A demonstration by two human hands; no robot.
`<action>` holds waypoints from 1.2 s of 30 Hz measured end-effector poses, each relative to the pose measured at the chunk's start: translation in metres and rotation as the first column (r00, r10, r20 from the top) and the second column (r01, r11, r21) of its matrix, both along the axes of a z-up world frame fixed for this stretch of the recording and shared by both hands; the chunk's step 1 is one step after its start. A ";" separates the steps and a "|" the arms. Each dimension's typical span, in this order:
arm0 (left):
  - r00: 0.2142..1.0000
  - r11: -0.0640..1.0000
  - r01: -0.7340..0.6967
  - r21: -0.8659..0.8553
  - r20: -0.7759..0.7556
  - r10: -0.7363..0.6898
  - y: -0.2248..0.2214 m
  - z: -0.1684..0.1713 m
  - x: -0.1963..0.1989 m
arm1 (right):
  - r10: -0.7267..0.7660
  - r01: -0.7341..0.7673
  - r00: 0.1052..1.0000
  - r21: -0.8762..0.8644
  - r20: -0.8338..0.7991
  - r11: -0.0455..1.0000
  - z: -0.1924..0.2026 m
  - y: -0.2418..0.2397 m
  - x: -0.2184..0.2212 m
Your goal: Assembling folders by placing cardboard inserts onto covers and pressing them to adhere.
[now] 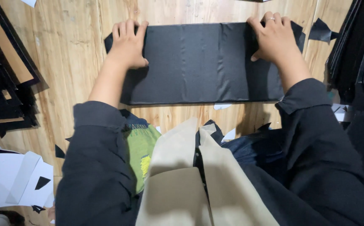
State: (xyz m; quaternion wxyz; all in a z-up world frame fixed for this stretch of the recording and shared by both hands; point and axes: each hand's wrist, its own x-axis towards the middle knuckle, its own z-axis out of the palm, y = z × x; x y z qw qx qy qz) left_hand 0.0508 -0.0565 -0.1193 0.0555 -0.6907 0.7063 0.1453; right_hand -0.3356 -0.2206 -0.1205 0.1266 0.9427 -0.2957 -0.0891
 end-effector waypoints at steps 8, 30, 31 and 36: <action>0.976 0.970 -0.216 -0.115 -0.018 0.216 0.031 -0.012 -0.162 | -0.238 0.220 0.971 0.267 0.037 0.938 -0.009 0.025 0.020; 0.862 0.787 0.487 -0.378 0.355 -0.363 -0.199 -0.113 -0.033 | -0.423 0.320 0.739 0.279 0.524 0.905 -0.014 0.150 0.076; 0.861 0.787 0.487 -0.379 0.356 -0.362 -0.188 -0.105 -0.039 | -0.422 0.320 0.739 0.277 0.526 0.906 -0.014 0.151 0.075; 0.853 0.379 0.514 -0.770 0.505 -0.131 -0.140 -0.016 -0.058 | -0.437 0.318 0.691 0.301 0.576 0.899 -0.018 0.150 0.075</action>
